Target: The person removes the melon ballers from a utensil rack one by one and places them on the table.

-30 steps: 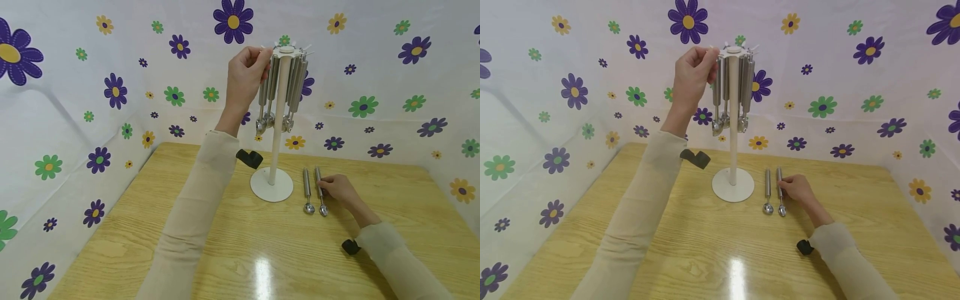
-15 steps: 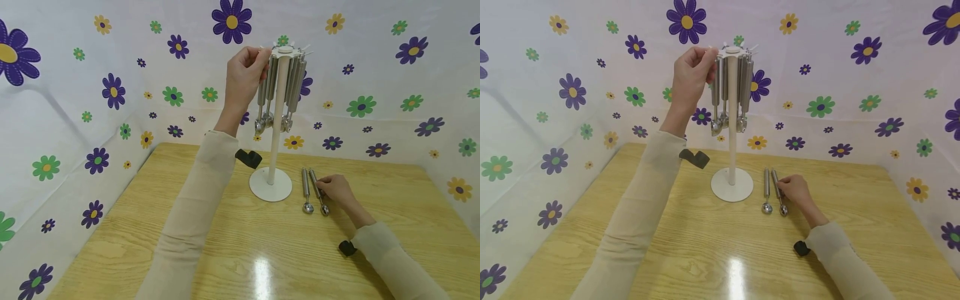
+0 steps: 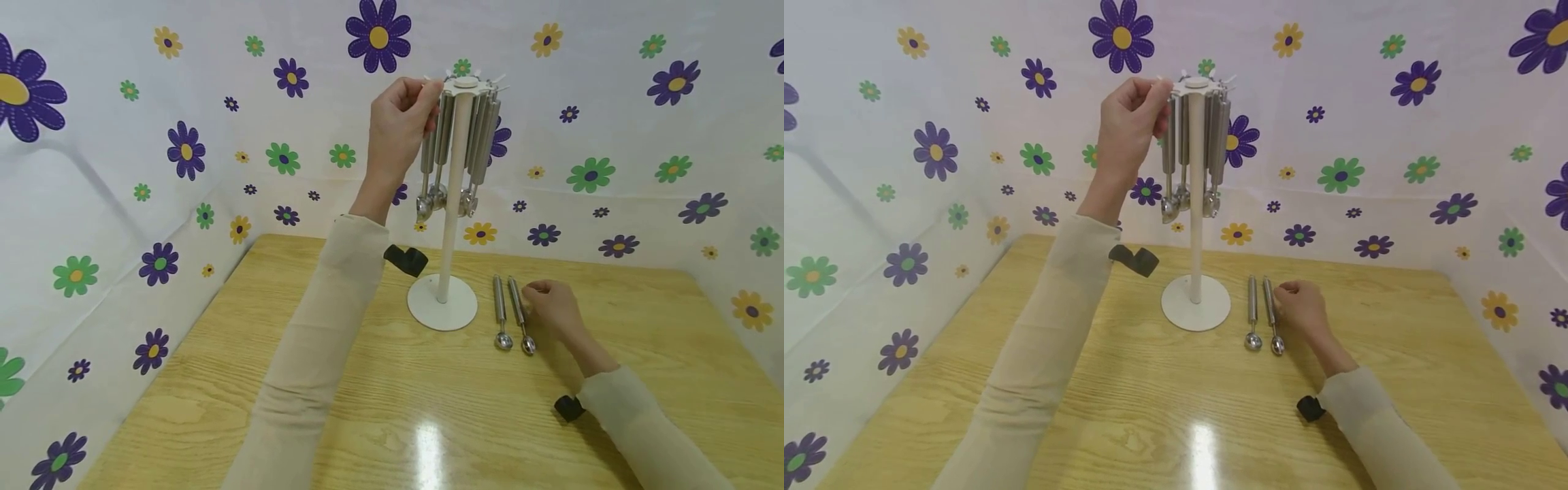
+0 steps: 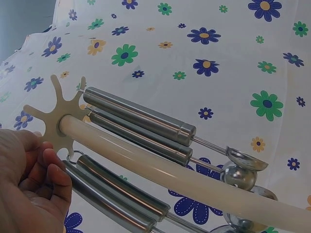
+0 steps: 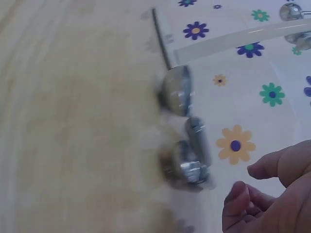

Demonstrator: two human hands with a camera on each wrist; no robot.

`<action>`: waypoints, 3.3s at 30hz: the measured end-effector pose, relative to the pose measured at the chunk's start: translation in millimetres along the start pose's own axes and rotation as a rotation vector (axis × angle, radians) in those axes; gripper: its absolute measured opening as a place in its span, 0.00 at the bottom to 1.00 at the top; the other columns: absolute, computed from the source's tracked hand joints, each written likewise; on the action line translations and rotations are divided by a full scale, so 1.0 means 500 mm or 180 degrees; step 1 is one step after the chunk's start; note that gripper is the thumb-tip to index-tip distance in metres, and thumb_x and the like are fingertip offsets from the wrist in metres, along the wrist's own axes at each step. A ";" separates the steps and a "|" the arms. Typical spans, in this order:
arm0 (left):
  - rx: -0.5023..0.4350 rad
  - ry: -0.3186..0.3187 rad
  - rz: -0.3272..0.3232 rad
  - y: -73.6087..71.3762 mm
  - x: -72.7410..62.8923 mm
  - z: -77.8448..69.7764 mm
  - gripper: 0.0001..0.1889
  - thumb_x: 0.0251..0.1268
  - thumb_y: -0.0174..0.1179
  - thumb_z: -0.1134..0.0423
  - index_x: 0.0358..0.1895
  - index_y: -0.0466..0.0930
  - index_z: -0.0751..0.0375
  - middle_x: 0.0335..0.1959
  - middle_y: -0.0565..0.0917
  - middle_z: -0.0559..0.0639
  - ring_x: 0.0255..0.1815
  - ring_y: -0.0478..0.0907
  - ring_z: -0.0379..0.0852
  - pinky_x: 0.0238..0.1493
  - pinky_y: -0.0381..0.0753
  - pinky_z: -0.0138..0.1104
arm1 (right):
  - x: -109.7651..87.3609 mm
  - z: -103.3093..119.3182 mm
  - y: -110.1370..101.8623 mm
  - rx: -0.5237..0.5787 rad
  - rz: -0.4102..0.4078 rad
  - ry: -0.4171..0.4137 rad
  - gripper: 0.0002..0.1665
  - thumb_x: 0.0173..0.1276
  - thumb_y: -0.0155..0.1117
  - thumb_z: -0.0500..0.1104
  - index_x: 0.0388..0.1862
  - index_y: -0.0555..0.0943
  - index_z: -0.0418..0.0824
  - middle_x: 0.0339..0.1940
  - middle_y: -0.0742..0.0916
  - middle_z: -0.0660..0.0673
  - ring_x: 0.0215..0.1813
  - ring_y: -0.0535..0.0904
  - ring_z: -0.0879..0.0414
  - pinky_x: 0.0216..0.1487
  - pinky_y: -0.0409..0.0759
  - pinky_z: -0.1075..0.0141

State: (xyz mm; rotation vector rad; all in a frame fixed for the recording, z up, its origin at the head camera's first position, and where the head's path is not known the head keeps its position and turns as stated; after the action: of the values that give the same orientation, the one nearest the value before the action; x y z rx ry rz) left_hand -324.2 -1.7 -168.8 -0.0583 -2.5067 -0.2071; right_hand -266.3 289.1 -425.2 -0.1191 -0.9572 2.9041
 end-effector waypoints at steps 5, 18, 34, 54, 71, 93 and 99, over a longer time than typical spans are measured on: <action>-0.0002 -0.0007 -0.0018 -0.001 0.001 -0.001 0.07 0.77 0.61 0.66 0.36 0.78 0.62 0.26 0.78 0.51 0.25 0.73 0.44 0.30 0.75 0.31 | 0.006 0.057 -0.023 0.0443 0.0002 -0.0275 0.28 0.84 0.52 0.47 0.68 0.73 0.25 0.54 0.83 0.32 0.42 0.81 0.59 0.42 0.83 0.71; -0.0004 -0.0005 0.0001 0.004 -0.001 -0.001 0.07 0.77 0.61 0.67 0.36 0.78 0.62 0.26 0.78 0.51 0.25 0.73 0.44 0.30 0.75 0.30 | -0.022 0.318 -0.094 0.0934 -0.0312 -0.1222 0.23 0.82 0.58 0.51 0.63 0.79 0.37 0.50 0.86 0.49 0.50 0.83 0.58 0.54 0.81 0.73; 0.0033 -0.0015 -0.0008 0.002 0.000 0.001 0.06 0.77 0.61 0.66 0.38 0.78 0.63 0.27 0.79 0.51 0.25 0.73 0.44 0.30 0.76 0.30 | -0.007 0.472 -0.106 0.2391 -0.0362 -0.1807 0.15 0.73 0.69 0.38 0.56 0.82 0.34 0.50 0.86 0.40 0.50 0.83 0.48 0.54 0.82 0.69; 0.0030 -0.0070 -0.0023 0.005 0.003 0.002 0.07 0.77 0.62 0.65 0.37 0.78 0.62 0.26 0.78 0.51 0.25 0.72 0.44 0.30 0.74 0.31 | -0.015 0.495 -0.090 0.1705 -0.0081 -0.1742 0.20 0.77 0.64 0.38 0.62 0.81 0.28 0.54 0.86 0.38 0.52 0.83 0.46 0.58 0.81 0.64; 0.0235 0.0326 -0.0238 0.023 -0.042 -0.025 0.09 0.78 0.60 0.63 0.50 0.81 0.67 0.32 0.81 0.52 0.30 0.79 0.48 0.38 0.82 0.31 | -0.030 0.502 -0.102 0.1003 -0.0256 -0.1731 0.19 0.79 0.62 0.43 0.60 0.83 0.31 0.53 0.88 0.38 0.49 0.83 0.49 0.61 0.80 0.59; 0.0436 -0.0091 -0.0226 0.001 -0.017 -0.036 0.10 0.75 0.64 0.65 0.48 0.86 0.71 0.33 0.84 0.56 0.29 0.82 0.45 0.40 0.85 0.30 | -0.076 0.507 -0.104 0.1061 0.0182 -0.1917 0.17 0.77 0.64 0.40 0.54 0.84 0.26 0.40 0.88 0.41 0.39 0.82 0.48 0.46 0.82 0.65; 0.0274 -0.0165 -0.0177 -0.001 -0.013 -0.030 0.10 0.75 0.64 0.65 0.48 0.85 0.72 0.34 0.84 0.59 0.28 0.82 0.44 0.39 0.85 0.30 | -0.096 0.504 -0.118 0.0882 0.0194 -0.1805 0.18 0.76 0.67 0.44 0.54 0.85 0.31 0.38 0.88 0.43 0.36 0.83 0.47 0.40 0.79 0.66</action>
State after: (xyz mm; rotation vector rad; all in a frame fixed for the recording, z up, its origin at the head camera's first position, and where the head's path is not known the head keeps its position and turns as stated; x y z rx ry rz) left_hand -310.4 -4.5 -160.8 0.0415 -2.5678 -0.1215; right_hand -240.3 182.7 -185.7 0.7362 -0.5860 3.1469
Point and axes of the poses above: each hand's wrist, its own x-axis towards the middle knuckle, its own y-axis out of the palm, z = x × y, the point moved 2 cm from there along x, towards the middle knuckle
